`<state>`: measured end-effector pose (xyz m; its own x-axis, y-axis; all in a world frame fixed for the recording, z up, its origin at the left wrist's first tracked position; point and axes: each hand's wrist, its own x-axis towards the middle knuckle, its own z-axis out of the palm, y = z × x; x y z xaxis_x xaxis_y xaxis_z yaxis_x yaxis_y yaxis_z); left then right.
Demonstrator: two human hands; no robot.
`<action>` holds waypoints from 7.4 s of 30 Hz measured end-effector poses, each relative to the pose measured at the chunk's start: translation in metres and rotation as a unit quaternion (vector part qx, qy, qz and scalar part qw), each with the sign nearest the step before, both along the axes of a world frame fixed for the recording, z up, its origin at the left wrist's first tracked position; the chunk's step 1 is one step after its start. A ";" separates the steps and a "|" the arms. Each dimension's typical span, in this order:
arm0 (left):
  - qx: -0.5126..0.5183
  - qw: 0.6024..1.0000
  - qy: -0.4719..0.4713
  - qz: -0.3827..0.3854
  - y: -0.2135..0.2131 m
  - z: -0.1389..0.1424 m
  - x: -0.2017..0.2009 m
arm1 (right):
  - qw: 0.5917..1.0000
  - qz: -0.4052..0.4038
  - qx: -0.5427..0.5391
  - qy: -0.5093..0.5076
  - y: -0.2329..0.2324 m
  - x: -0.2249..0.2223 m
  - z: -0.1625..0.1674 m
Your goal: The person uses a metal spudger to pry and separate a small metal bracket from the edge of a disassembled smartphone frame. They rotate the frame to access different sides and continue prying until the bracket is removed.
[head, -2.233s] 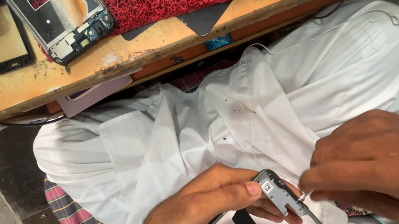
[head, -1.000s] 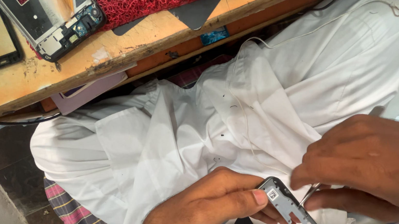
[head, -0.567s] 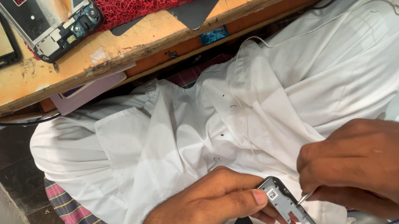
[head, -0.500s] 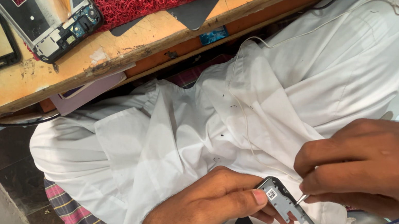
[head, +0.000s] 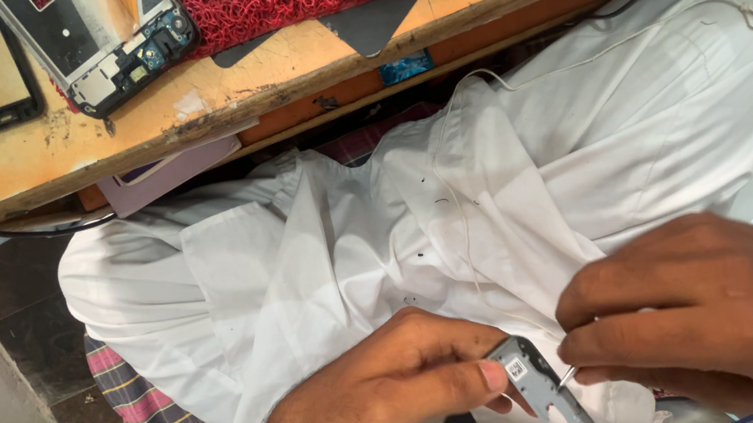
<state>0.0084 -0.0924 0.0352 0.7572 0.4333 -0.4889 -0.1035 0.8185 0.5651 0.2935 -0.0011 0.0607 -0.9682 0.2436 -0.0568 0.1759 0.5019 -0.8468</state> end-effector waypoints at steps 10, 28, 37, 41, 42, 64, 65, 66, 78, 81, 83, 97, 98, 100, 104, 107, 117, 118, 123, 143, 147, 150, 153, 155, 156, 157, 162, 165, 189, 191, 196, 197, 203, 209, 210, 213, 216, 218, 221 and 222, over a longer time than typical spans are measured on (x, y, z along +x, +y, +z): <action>0.017 0.999 0.028 -0.014 0.001 0.002 0.000 | 0.999 0.008 -0.012 -0.036 -0.006 -0.004 0.001; 0.015 0.998 -0.060 0.012 -0.001 -0.004 0.000 | 0.998 -0.040 0.039 0.014 -0.006 -0.004 0.007; 0.010 0.998 -0.062 0.020 -0.001 -0.004 -0.002 | 0.996 -0.011 0.092 0.015 -0.006 0.013 0.005; 0.001 0.997 -0.078 0.023 -0.004 -0.005 -0.002 | 0.993 -0.012 0.112 0.024 -0.010 0.012 0.007; 0.002 0.996 -0.086 0.024 -0.004 -0.006 -0.001 | 0.993 -0.011 0.118 0.026 -0.009 0.011 0.008; 0.196 0.866 -0.168 0.428 0.058 -0.028 -0.048 | 0.875 -0.479 0.046 0.045 -0.006 0.030 -0.003; 0.214 0.856 -0.161 0.442 0.064 -0.027 -0.052 | 0.862 -0.504 0.027 0.049 0.005 0.035 -0.001; 0.236 0.843 -0.157 0.457 0.074 -0.026 -0.056 | 0.852 -0.521 0.015 0.054 0.015 0.041 0.001; 0.310 0.777 -0.166 0.523 0.156 0.003 -0.099 | 0.760 -0.648 -0.007 -0.052 0.040 0.053 0.030; 0.317 0.779 -0.174 0.512 0.164 0.007 -0.105 | 0.749 -0.660 -0.008 -0.067 0.042 0.054 0.028; 0.321 0.784 -0.169 0.504 0.166 0.007 -0.108 | 0.743 -0.665 -0.009 -0.074 0.045 0.056 0.031; 0.271 0.801 -0.086 0.528 0.166 0.013 -0.087 | 0.804 -0.593 -0.025 -0.027 0.080 0.009 0.051; 0.275 0.798 -0.086 0.529 0.165 0.014 -0.085 | 0.822 -0.568 -0.032 -0.009 0.083 -0.011 0.048; 0.220 0.810 -0.084 0.537 0.169 0.018 -0.083 | 0.860 -0.508 -0.006 0.043 0.096 -0.051 0.041; 0.241 0.803 -0.053 0.543 0.185 0.019 -0.078 | 0.906 -0.399 -0.008 0.142 0.126 -0.102 0.012; 0.244 0.805 -0.038 0.540 0.197 0.015 -0.076 | 0.902 -0.412 -0.048 0.119 0.134 -0.099 -0.007; 0.173 0.838 -0.097 0.508 0.219 -0.003 -0.075 | 0.894 -0.159 -0.394 0.140 0.099 -0.034 -0.047; 0.156 0.839 -0.095 0.512 0.220 -0.005 -0.078 | 0.880 -0.155 -0.428 0.139 0.094 -0.029 -0.051; 0.210 0.795 0.018 0.568 0.212 -0.002 -0.089 | 0.879 -0.281 -0.377 0.083 0.059 -0.036 -0.061; 0.190 0.803 0.268 0.498 0.211 0.026 -0.061 | 0.939 -0.001 -0.304 0.163 0.130 -0.088 -0.055; 0.404 0.668 0.449 0.434 0.229 0.014 -0.047 | 0.945 0.015 -0.223 0.239 0.131 -0.086 -0.044; 0.525 0.556 0.550 0.336 0.248 0.025 -0.033 | 0.954 -0.005 -0.172 0.247 0.126 -0.083 -0.029; 0.624 0.426 0.586 0.294 0.243 0.047 -0.017 | 0.951 -0.075 -0.217 0.207 0.119 -0.071 -0.012; 0.643 0.382 0.589 0.307 0.219 0.058 -0.008 | 0.958 -0.104 -0.162 0.211 0.114 -0.064 -0.005; 0.599 0.480 0.552 0.324 0.200 0.061 -0.004 | 0.961 -0.121 -0.132 0.212 0.110 -0.059 -0.002; 0.548 0.576 0.505 0.337 0.177 0.061 0.001 | 0.953 -0.151 -0.138 0.225 0.106 -0.055 0.001; 0.546 0.808 0.151 0.163 0.109 0.033 0.013 | 0.919 -0.214 -0.234 0.234 0.086 -0.028 0.017; 0.563 0.807 0.146 0.100 0.100 0.030 0.007 | 0.955 -0.162 -0.215 0.124 0.098 -0.019 0.032; 0.473 0.847 0.197 0.144 0.135 -0.017 -0.024 | 0.948 -0.201 0.244 0.033 0.141 -0.079 0.048; 0.494 0.837 0.144 0.189 0.131 -0.023 -0.023 | 0.922 -0.213 0.320 0.053 0.132 -0.077 0.041; 0.521 0.831 0.163 0.109 0.137 0.003 -0.027 | 0.937 -0.114 0.302 -0.131 0.127 -0.040 0.032; 0.519 0.837 0.145 0.096 0.141 0.014 -0.031 | 0.935 -0.145 0.289 -0.147 0.127 -0.033 0.036; 0.221 0.916 0.086 0.325 0.138 0.060 -0.021 | 0.932 -0.306 0.190 -0.035 0.126 -0.051 0.055; 0.489 0.641 0.202 0.556 0.148 0.015 0.045 | 0.932 -0.311 0.094 0.162 0.107 -0.090 -0.005; 0.494 0.631 0.211 0.561 0.145 0.010 0.046 | 0.926 -0.343 0.050 0.151 0.106 -0.090 -0.010; 0.471 0.622 0.279 0.560 0.129 -0.007 0.039 | 0.899 -0.420 -0.065 0.111 0.112 -0.091 -0.007; 0.422 0.682 0.308 0.511 0.098 -0.050 0.039 | 0.911 -0.410 -0.050 0.013 0.126 -0.105 0.010; 0.437 0.815 0.240 0.295 0.091 -0.098 0.043 | 0.936 -0.319 0.089 -0.119 0.136 -0.121 0.016; 0.470 0.858 0.202 0.054 0.080 -0.175 0.041 | 0.894 -0.252 0.170 -0.329 0.139 -0.141 0.018; 0.482 0.851 0.210 0.025 0.078 -0.197 0.036 | 0.894 -0.262 0.186 -0.312 0.138 -0.144 0.018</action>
